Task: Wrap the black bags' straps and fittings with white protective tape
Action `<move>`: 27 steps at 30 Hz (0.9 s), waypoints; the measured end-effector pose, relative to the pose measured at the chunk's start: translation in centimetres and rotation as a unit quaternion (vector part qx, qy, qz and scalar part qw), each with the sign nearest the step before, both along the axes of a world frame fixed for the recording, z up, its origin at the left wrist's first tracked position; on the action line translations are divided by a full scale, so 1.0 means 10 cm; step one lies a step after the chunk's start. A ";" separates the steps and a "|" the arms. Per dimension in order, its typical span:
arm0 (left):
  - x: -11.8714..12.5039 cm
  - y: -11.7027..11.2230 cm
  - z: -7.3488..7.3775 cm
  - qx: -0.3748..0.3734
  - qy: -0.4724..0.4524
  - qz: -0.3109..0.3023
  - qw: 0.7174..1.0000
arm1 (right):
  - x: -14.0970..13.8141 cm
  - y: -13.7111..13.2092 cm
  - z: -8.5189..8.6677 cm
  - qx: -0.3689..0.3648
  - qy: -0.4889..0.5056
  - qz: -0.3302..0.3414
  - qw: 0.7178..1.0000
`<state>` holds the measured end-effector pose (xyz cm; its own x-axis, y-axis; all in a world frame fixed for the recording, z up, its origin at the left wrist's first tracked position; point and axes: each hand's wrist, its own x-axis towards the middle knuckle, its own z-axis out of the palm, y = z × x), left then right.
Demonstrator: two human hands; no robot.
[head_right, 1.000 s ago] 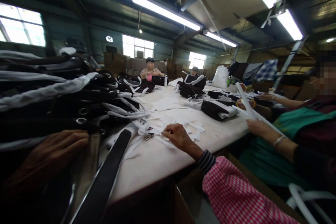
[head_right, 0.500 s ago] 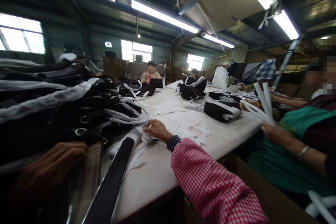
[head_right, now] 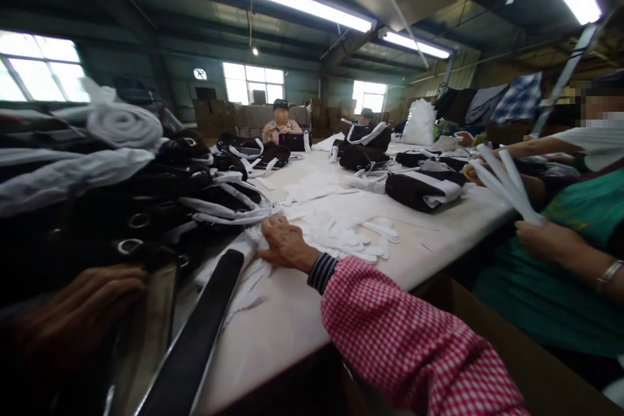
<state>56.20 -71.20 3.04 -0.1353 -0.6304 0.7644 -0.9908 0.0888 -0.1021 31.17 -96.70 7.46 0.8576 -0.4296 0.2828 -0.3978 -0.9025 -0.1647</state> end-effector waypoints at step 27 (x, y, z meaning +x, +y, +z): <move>-0.01 0.00 0.01 0.066 0.034 -0.009 0.997 | -1.31 0.33 0.31 0.034 -0.123 -0.129 0.983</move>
